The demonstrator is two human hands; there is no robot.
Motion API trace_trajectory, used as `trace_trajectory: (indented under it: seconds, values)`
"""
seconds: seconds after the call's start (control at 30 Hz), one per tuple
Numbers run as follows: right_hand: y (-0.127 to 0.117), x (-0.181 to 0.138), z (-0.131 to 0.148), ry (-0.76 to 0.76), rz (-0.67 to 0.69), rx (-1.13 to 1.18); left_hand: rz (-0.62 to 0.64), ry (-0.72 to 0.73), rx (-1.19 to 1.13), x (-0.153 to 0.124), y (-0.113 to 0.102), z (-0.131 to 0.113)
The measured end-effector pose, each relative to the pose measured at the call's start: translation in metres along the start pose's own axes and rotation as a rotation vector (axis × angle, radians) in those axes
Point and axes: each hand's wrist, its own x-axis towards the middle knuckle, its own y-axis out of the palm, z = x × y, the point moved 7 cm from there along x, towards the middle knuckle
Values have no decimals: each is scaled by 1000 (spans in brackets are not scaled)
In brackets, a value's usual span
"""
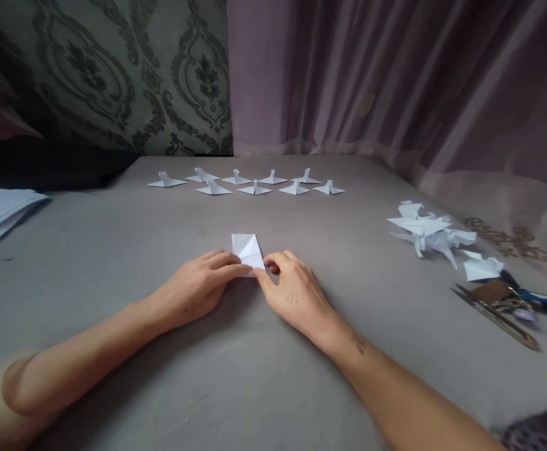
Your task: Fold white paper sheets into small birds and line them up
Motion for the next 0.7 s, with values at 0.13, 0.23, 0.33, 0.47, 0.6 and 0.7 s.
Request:
trace_trajectory:
  seconds: [0.13,0.23,0.33,0.47,0.6,0.7]
  values:
    - [1,1,1,23,-22,-3,-95,-99,-45,-3,-4,9]
    - [2,3,1,27,-17,43,-136,-159,-53,-4,-4,13]
    - [3,5,6,-34,-19,75,-185,-208,-43,-4,-8,15]
    - [-3,1,19,-205,-89,63,-426,-182,165,-9,-31,5]
    - [-10,-7,32,-374,-205,-197,-515,-34,390,-14,-40,-14]
    - [-8,-11,35,-449,-191,-355,-366,31,390,-10,-30,-14]
